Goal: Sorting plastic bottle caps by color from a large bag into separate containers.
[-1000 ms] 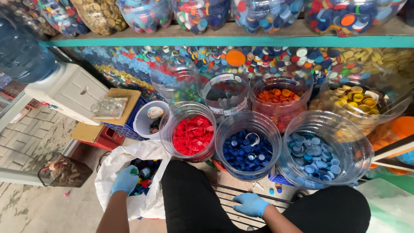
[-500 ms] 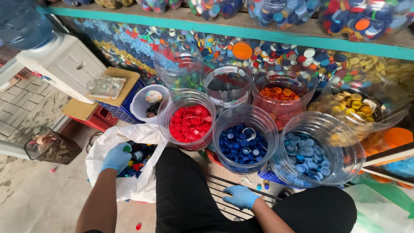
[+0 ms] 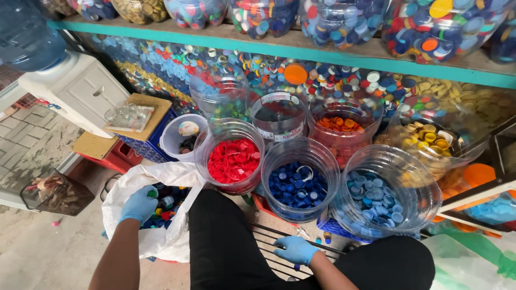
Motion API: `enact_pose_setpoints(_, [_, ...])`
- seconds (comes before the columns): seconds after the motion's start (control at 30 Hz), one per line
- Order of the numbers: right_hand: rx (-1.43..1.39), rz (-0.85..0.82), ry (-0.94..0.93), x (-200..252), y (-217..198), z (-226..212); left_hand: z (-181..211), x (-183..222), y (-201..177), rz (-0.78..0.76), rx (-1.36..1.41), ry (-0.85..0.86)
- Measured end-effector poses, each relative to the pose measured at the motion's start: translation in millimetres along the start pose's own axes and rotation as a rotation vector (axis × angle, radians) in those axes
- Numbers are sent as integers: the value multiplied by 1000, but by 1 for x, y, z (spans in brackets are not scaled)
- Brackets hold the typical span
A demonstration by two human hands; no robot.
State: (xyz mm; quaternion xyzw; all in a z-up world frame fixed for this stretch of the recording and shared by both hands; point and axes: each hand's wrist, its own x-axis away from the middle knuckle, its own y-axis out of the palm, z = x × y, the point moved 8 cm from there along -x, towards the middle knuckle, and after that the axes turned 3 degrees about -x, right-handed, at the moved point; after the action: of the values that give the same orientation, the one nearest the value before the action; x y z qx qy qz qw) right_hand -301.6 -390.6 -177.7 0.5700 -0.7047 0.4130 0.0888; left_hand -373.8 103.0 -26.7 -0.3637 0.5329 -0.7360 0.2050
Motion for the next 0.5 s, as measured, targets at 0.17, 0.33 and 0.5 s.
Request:
enact_pose_setpoints(0.17, [24, 5, 3, 2, -2, -3, -5, 4, -3, 24, 55, -6])
enact_pose_setpoints(0.33, [50, -1, -18, -7, 4, 6, -9, 11, -7, 7, 33, -14])
enact_pose_setpoints(0.5, [-16, -34, -7, 3, 2, -3, -19, 10, -3, -7, 38, -37])
